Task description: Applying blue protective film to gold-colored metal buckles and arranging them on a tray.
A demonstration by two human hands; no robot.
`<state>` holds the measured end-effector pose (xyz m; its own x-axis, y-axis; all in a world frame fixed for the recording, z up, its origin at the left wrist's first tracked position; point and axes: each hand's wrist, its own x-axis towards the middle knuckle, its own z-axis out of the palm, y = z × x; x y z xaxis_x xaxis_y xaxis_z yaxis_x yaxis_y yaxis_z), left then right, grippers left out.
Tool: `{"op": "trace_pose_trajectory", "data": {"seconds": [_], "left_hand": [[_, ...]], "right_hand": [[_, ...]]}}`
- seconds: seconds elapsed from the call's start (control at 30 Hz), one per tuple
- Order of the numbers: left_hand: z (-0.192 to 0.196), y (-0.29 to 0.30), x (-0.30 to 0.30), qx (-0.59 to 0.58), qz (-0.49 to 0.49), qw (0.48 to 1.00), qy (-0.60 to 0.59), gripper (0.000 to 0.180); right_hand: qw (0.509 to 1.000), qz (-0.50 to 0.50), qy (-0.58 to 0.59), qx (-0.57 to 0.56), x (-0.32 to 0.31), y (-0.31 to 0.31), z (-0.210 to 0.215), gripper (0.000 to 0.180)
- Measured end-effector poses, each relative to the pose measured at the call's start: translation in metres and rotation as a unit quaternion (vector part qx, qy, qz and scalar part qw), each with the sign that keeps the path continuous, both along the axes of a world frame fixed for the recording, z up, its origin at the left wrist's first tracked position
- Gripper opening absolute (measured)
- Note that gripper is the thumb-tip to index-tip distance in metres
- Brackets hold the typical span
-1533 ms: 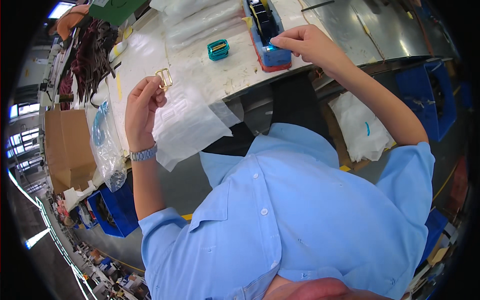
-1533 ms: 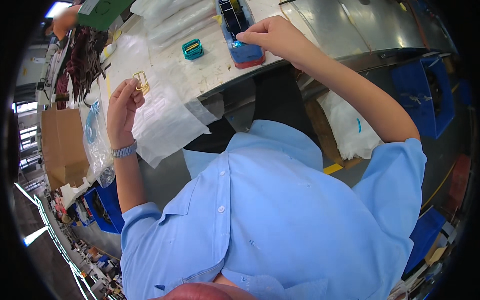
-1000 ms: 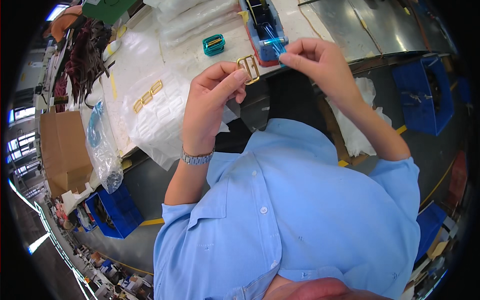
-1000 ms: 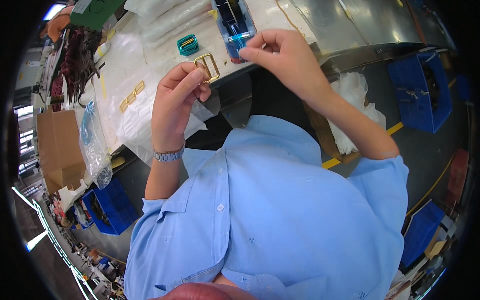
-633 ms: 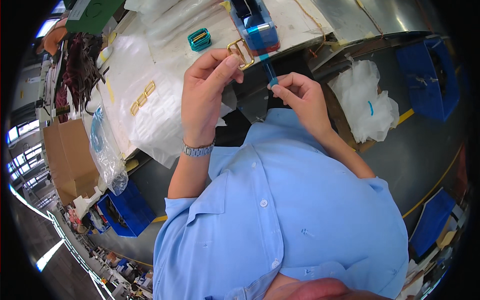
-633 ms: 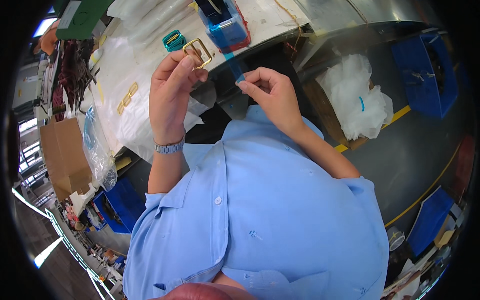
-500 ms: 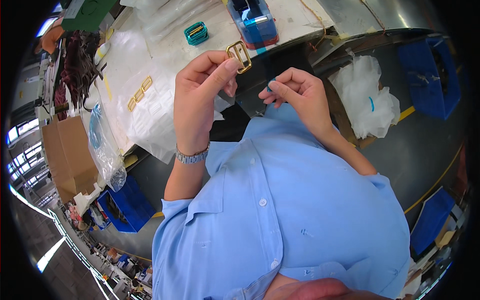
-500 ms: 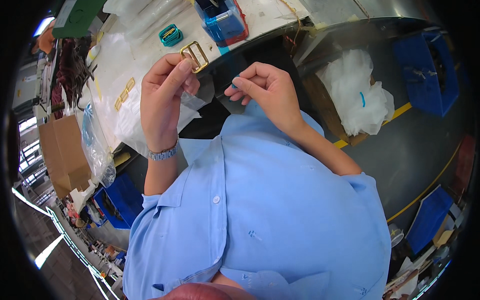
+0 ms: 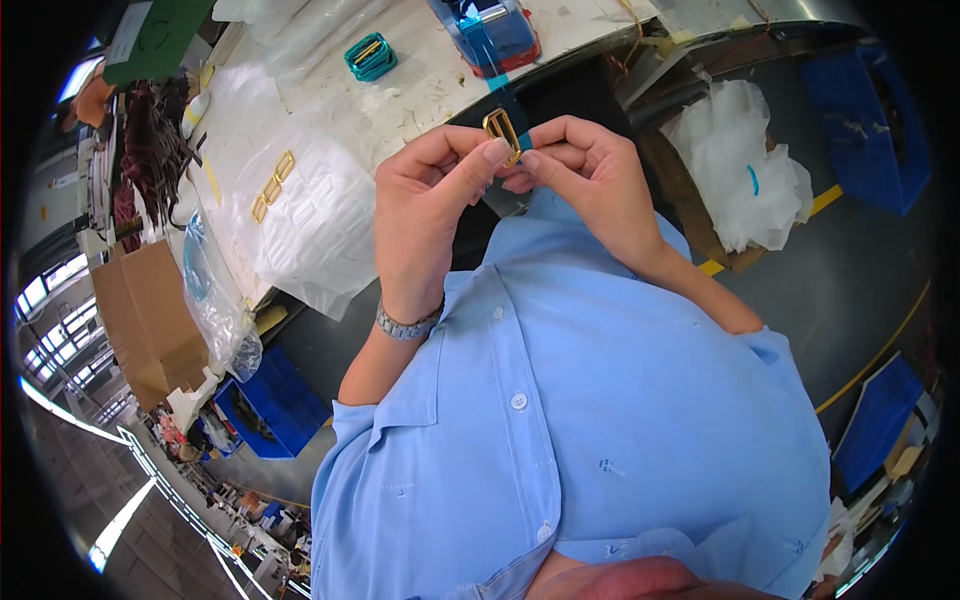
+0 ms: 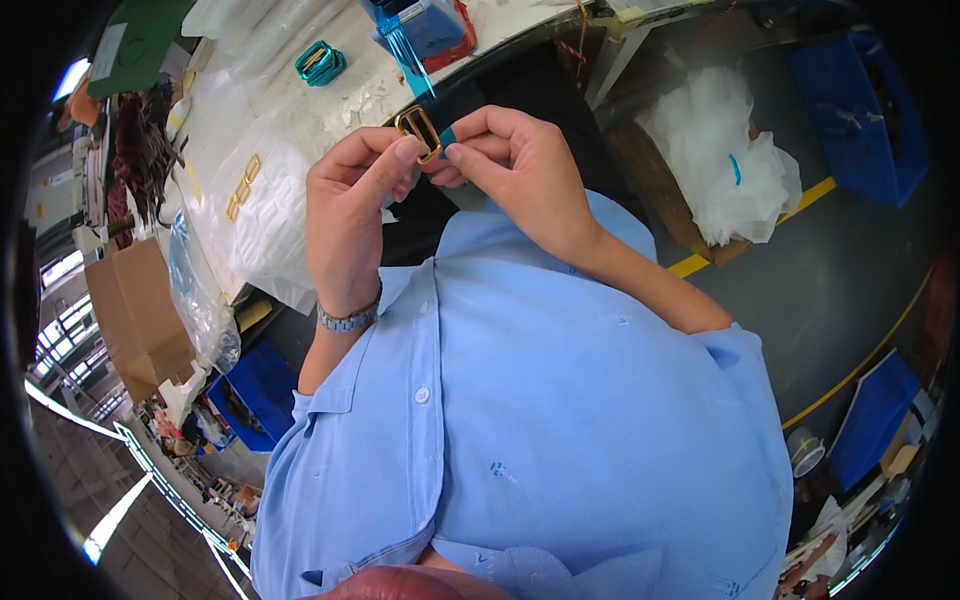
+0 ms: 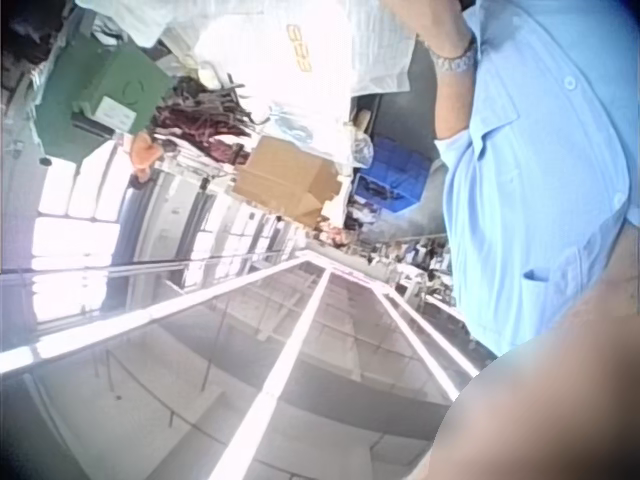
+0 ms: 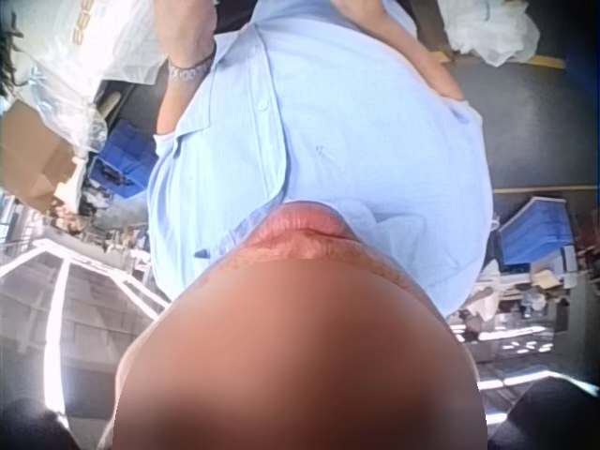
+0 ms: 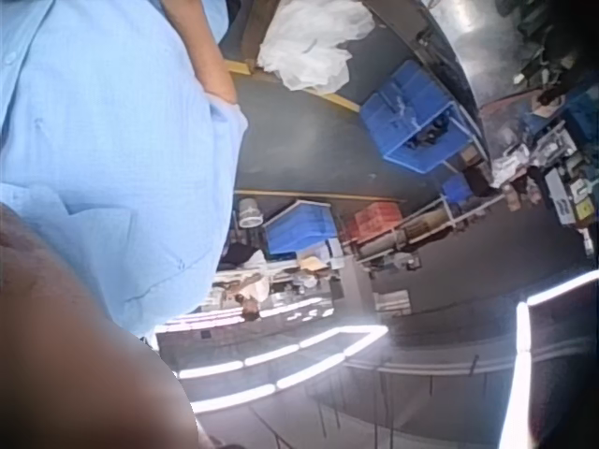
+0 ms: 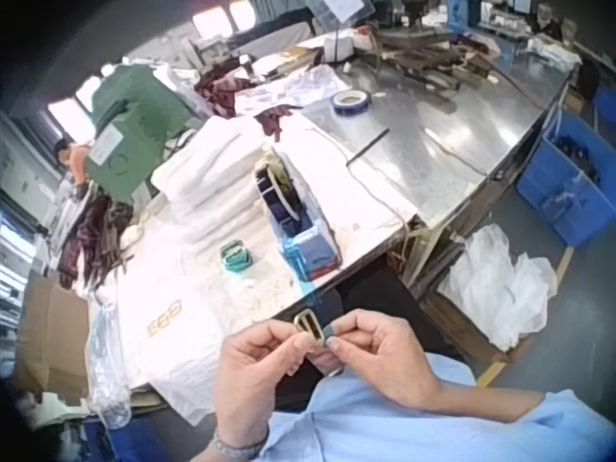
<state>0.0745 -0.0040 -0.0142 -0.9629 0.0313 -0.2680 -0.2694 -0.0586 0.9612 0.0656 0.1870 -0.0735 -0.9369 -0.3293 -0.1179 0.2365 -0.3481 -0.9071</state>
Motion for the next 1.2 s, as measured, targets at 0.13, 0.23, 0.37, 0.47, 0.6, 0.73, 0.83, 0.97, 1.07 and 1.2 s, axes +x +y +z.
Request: {"op": "trace_pose_trajectory", "data": {"seconds": [0.13,0.23,0.37,0.47,0.6,0.73,0.83,0.97,1.07,1.2], "left_hand": [[-0.004,0.003,-0.001,-0.005,0.003,1.000,0.007,0.013],[-0.008,0.004,-0.001,-0.005,0.004,1.000,0.013,0.013],[-0.010,0.006,-0.003,-0.012,-0.003,1.000,0.011,0.013],[-0.011,0.006,-0.004,-0.009,0.002,1.000,-0.005,0.013],[-0.014,0.006,-0.007,-0.006,0.004,1.000,-0.015,0.014],[-0.018,0.004,-0.012,0.010,0.003,1.000,-0.026,0.014],[-0.014,0.004,-0.012,0.018,-0.005,0.999,-0.033,0.015],[-0.018,0.003,-0.017,0.006,-0.009,0.999,-0.043,0.015],[-0.018,0.004,-0.020,0.013,-0.013,0.998,-0.063,0.015],[-0.021,0.006,-0.022,0.016,-0.034,0.997,-0.064,0.016]], "right_hand": [[1.000,-0.001,0.006,0.017,0.003,0.000,0.001,0.014],[0.999,-0.009,0.007,0.030,0.005,0.000,0.002,0.017],[0.998,-0.020,0.020,0.064,0.007,-0.001,0.003,0.020],[0.996,0.011,0.019,0.086,0.006,0.002,0.008,0.024],[0.996,0.007,0.018,0.090,0.003,0.001,0.006,0.023],[0.999,0.015,-0.044,-0.023,-0.008,0.004,-0.002,0.024],[0.993,0.020,-0.092,-0.076,-0.010,0.003,-0.006,0.026],[0.979,0.040,-0.176,-0.097,-0.016,0.007,-0.016,0.027],[0.969,0.055,-0.204,-0.127,-0.018,0.009,-0.015,0.029],[0.964,0.081,-0.221,-0.125,-0.022,0.014,-0.017,0.030]]}}
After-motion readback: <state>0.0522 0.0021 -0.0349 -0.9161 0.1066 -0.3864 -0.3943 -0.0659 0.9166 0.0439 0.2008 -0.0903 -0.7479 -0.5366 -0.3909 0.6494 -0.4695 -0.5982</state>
